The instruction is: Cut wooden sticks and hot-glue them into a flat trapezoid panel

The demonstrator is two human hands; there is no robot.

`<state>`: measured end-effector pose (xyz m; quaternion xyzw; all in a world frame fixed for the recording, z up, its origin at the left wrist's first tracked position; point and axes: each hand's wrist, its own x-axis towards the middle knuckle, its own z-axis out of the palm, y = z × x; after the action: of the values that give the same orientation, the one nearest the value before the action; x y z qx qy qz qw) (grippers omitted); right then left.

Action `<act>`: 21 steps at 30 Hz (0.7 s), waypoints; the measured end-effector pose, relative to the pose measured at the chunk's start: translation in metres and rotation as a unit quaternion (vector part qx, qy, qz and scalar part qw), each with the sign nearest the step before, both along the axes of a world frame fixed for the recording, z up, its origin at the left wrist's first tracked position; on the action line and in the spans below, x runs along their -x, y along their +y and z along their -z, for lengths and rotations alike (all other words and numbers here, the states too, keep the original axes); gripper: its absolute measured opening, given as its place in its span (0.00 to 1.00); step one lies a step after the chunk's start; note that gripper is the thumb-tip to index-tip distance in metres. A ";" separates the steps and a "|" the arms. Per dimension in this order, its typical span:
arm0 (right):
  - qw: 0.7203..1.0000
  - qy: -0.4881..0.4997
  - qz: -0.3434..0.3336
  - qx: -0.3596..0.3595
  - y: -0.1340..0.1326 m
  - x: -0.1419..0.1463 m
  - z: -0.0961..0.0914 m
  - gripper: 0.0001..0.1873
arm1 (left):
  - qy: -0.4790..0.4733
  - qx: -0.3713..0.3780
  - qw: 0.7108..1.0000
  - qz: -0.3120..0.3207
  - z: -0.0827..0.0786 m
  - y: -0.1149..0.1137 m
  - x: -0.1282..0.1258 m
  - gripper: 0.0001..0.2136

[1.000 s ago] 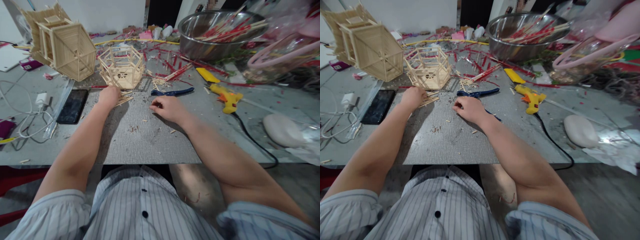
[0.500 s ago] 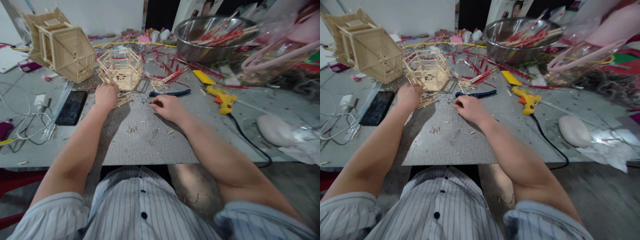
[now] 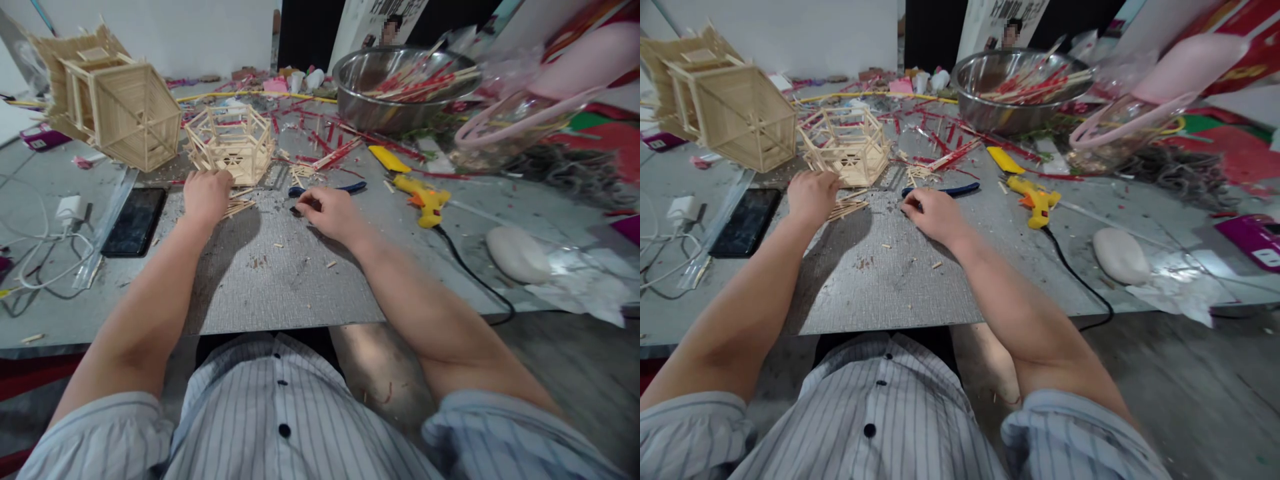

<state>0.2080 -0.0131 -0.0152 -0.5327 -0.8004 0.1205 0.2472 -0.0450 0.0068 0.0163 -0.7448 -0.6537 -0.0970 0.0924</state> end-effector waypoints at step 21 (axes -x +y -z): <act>0.965 -0.204 0.154 0.057 0.188 -0.033 -0.001 0.17 | -0.040 0.037 0.990 0.133 0.015 -0.023 -0.038 0.16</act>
<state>0.2409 0.1746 -0.0139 -0.6759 -0.7341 0.0146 0.0633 -0.0068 -0.0163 0.0009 -0.8238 -0.5548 -0.1138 0.0247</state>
